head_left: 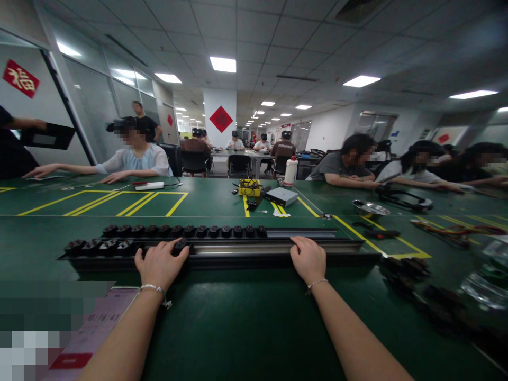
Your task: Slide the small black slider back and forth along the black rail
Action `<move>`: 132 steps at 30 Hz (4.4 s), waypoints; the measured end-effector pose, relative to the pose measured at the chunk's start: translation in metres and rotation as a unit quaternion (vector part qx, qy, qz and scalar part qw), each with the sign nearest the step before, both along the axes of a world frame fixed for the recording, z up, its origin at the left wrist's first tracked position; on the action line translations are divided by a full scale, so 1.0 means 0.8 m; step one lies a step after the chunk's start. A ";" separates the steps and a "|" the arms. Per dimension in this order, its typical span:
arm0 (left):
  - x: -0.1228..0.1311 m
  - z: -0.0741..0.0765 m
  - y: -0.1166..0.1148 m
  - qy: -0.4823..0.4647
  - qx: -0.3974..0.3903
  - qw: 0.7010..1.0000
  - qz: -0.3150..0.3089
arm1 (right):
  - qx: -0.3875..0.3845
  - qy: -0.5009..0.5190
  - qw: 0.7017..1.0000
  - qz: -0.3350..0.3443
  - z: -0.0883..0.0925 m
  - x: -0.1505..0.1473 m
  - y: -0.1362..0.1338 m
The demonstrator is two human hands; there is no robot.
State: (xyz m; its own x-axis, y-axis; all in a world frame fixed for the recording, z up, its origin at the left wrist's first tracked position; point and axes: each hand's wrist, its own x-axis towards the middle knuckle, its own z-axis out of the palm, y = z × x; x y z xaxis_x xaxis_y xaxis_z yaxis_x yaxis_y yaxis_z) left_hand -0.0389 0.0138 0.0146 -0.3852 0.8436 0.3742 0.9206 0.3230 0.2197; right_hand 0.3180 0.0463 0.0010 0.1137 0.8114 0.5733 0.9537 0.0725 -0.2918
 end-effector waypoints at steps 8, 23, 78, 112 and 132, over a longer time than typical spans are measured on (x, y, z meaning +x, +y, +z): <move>0.001 0.000 0.000 0.000 0.009 1.000 -0.001 | 0.003 0.004 1.000 -0.002 0.000 -0.001 -0.001; 0.000 -0.001 0.001 -0.005 0.010 1.000 -0.001 | -0.005 0.008 1.000 0.005 0.001 0.001 0.000; -0.001 -0.002 0.000 -0.013 0.021 1.000 -0.018 | -0.001 0.006 1.000 0.001 0.000 0.000 -0.002; 0.001 -0.002 -0.001 -0.017 0.028 0.999 -0.029 | -0.003 0.003 1.000 -0.003 0.000 0.000 -0.001; 0.006 0.005 -0.004 -0.019 0.021 0.999 -0.021 | 0.008 0.001 1.000 0.002 0.002 -0.001 -0.002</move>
